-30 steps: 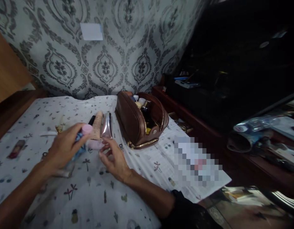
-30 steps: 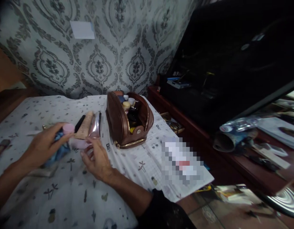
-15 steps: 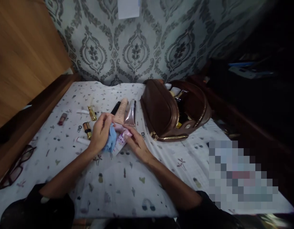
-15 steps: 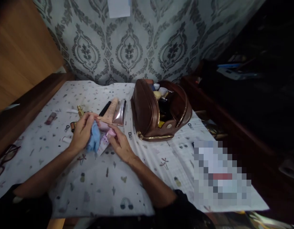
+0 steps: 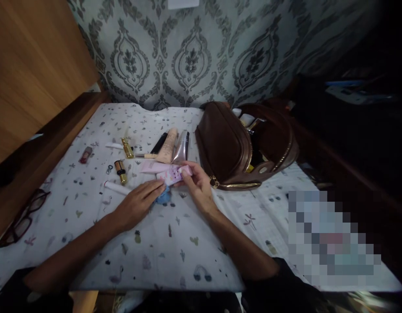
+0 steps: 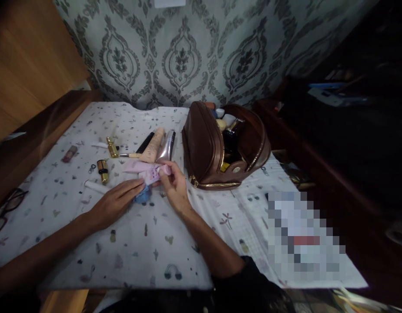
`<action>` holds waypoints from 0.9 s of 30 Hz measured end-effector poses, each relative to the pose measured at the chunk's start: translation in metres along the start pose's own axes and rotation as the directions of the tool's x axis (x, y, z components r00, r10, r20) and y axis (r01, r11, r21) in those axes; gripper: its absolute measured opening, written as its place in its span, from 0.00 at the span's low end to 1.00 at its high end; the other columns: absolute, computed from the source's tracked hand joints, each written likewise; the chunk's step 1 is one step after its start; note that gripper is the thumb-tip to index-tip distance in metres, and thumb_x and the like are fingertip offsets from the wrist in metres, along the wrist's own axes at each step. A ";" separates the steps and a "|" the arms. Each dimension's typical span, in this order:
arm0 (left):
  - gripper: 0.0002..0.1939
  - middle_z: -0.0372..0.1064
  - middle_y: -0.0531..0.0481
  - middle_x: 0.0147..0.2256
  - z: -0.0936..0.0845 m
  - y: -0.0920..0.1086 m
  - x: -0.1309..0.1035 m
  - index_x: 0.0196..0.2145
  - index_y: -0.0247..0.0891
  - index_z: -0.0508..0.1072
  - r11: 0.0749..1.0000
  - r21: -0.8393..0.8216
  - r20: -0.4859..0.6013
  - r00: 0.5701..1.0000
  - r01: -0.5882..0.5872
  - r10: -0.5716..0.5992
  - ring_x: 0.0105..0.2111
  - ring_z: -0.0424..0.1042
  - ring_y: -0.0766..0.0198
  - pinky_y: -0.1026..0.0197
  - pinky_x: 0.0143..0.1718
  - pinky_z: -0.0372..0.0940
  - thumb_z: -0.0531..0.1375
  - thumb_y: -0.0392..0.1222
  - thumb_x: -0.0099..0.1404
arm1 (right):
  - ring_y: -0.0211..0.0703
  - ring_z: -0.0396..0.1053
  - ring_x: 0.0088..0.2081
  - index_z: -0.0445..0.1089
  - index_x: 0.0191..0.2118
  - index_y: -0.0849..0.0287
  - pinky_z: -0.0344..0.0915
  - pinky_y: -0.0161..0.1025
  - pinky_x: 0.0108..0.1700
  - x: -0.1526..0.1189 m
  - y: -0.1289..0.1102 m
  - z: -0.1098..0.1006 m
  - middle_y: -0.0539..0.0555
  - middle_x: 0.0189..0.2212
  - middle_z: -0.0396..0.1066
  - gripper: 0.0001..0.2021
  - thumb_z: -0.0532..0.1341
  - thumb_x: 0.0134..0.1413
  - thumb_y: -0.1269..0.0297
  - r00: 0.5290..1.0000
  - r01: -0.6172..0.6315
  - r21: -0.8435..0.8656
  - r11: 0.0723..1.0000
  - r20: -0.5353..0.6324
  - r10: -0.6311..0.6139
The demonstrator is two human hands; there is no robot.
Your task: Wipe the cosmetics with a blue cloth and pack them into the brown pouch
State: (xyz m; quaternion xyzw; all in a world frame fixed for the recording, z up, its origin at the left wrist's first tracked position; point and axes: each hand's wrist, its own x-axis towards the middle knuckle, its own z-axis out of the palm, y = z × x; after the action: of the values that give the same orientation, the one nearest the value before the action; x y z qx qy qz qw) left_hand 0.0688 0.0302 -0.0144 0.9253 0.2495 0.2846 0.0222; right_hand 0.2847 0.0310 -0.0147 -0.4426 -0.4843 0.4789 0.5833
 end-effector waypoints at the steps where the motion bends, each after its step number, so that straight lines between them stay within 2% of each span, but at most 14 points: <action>1: 0.25 0.70 0.38 0.55 -0.003 -0.002 0.000 0.62 0.39 0.63 0.999 -0.032 -0.011 1.000 0.016 -0.016 0.55 0.70 0.56 0.52 0.54 0.70 0.49 0.27 0.70 | 0.43 0.71 0.36 0.67 0.49 0.54 0.73 0.39 0.35 0.001 -0.001 -0.001 0.53 0.40 0.71 0.21 0.63 0.55 0.46 1.000 0.025 -0.001 1.000 -0.012 -0.025; 4: 0.19 0.72 0.41 0.50 -0.016 -0.001 0.012 0.57 0.40 0.68 0.987 -0.126 -0.083 0.991 0.095 -0.106 0.51 0.72 0.58 0.54 0.50 0.71 0.51 0.31 0.71 | 0.43 0.70 0.35 0.67 0.50 0.53 0.73 0.41 0.37 0.001 -0.005 -0.003 0.53 0.40 0.71 0.20 0.61 0.58 0.47 0.998 0.058 -0.051 0.997 0.021 -0.057; 6: 0.17 0.72 0.42 0.50 -0.022 0.003 0.026 0.55 0.40 0.69 0.973 -0.153 -0.162 0.967 0.171 -0.195 0.51 0.72 0.59 0.54 0.52 0.70 0.51 0.33 0.72 | 0.43 0.71 0.36 0.68 0.52 0.54 0.73 0.41 0.39 0.000 -0.007 -0.003 0.53 0.41 0.71 0.21 0.61 0.58 0.48 0.995 0.052 -0.076 0.996 0.085 -0.046; 8: 0.16 0.71 0.42 0.51 -0.021 0.006 0.040 0.55 0.39 0.69 0.959 -0.174 -0.195 0.947 0.223 -0.256 0.52 0.71 0.59 0.54 0.55 0.67 0.51 0.35 0.72 | 0.45 0.71 0.41 0.67 0.54 0.54 0.74 0.42 0.41 -0.001 -0.008 -0.003 0.55 0.45 0.71 0.22 0.62 0.58 0.48 0.987 0.049 -0.061 0.997 0.154 -0.039; 10: 0.16 0.71 0.41 0.52 -0.013 0.008 0.049 0.55 0.37 0.68 0.956 -0.186 -0.142 0.956 0.229 -0.257 0.53 0.70 0.58 0.54 0.55 0.67 0.51 0.37 0.73 | 0.46 0.71 0.45 0.67 0.55 0.54 0.74 0.42 0.43 -0.002 -0.008 -0.002 0.56 0.50 0.70 0.23 0.64 0.57 0.49 0.979 0.065 -0.025 0.998 0.196 -0.059; 12: 0.17 0.70 0.39 0.52 -0.003 0.004 0.050 0.57 0.36 0.66 0.964 -0.157 -0.058 0.972 0.215 -0.226 0.53 0.70 0.56 0.53 0.55 0.66 0.50 0.38 0.73 | 0.46 0.71 0.46 0.67 0.55 0.53 0.74 0.42 0.43 -0.002 -0.008 -0.001 0.56 0.51 0.70 0.24 0.65 0.56 0.50 0.976 0.076 0.006 0.997 0.204 -0.075; 15: 0.17 0.71 0.39 0.48 0.006 -0.009 0.042 0.55 0.35 0.67 0.964 -0.097 0.049 0.969 0.247 -0.244 0.49 0.71 0.55 0.52 0.51 0.67 0.47 0.38 0.73 | 0.43 0.71 0.39 0.69 0.53 0.54 0.75 0.42 0.39 -0.001 -0.008 -0.002 0.55 0.46 0.72 0.22 0.65 0.56 0.51 0.983 0.049 0.003 0.999 0.175 -0.048; 19: 0.17 0.72 0.43 0.43 0.003 -0.027 0.031 0.51 0.37 0.70 0.942 -0.129 0.140 0.946 0.311 -0.293 0.46 0.71 0.56 0.53 0.49 0.67 0.46 0.38 0.72 | 0.39 0.70 0.32 0.71 0.50 0.54 0.75 0.41 0.37 0.001 -0.008 -0.005 0.52 0.39 0.73 0.19 0.66 0.55 0.53 0.987 0.037 -0.019 0.999 0.160 -0.033; 23: 0.17 0.73 0.43 0.45 0.000 -0.032 0.031 0.51 0.37 0.70 0.913 -0.193 0.155 0.930 0.360 -0.334 0.47 0.71 0.56 0.53 0.50 0.67 0.46 0.38 0.71 | 0.41 0.72 0.34 0.72 0.50 0.53 0.75 0.42 0.37 0.004 -0.009 -0.010 0.52 0.39 0.73 0.19 0.66 0.55 0.52 0.983 -0.004 0.002 1.000 0.182 0.004; 25: 0.17 0.73 0.43 0.46 -0.001 -0.031 0.032 0.51 0.37 0.70 0.897 -0.213 0.118 0.921 0.389 -0.371 0.47 0.72 0.57 0.54 0.49 0.67 0.47 0.38 0.71 | 0.42 0.73 0.37 0.72 0.51 0.53 0.76 0.43 0.39 0.005 -0.008 -0.011 0.53 0.42 0.73 0.20 0.65 0.55 0.52 0.980 -0.036 0.027 0.999 0.196 0.030; 27: 0.16 0.73 0.43 0.46 -0.003 -0.027 0.034 0.51 0.38 0.70 0.891 -0.216 0.036 0.915 0.399 -0.401 0.47 0.72 0.57 0.54 0.50 0.67 0.47 0.39 0.72 | 0.42 0.74 0.38 0.72 0.52 0.53 0.77 0.43 0.40 0.005 -0.008 -0.011 0.53 0.43 0.73 0.20 0.66 0.55 0.51 0.979 -0.056 0.036 0.998 0.200 0.048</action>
State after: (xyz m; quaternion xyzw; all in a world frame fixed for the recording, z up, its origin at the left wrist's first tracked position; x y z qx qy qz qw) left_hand 0.0796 0.0697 0.0012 0.8447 0.4018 0.3039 0.1806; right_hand 0.2966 0.0344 -0.0077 -0.3926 -0.5185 0.5458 0.5283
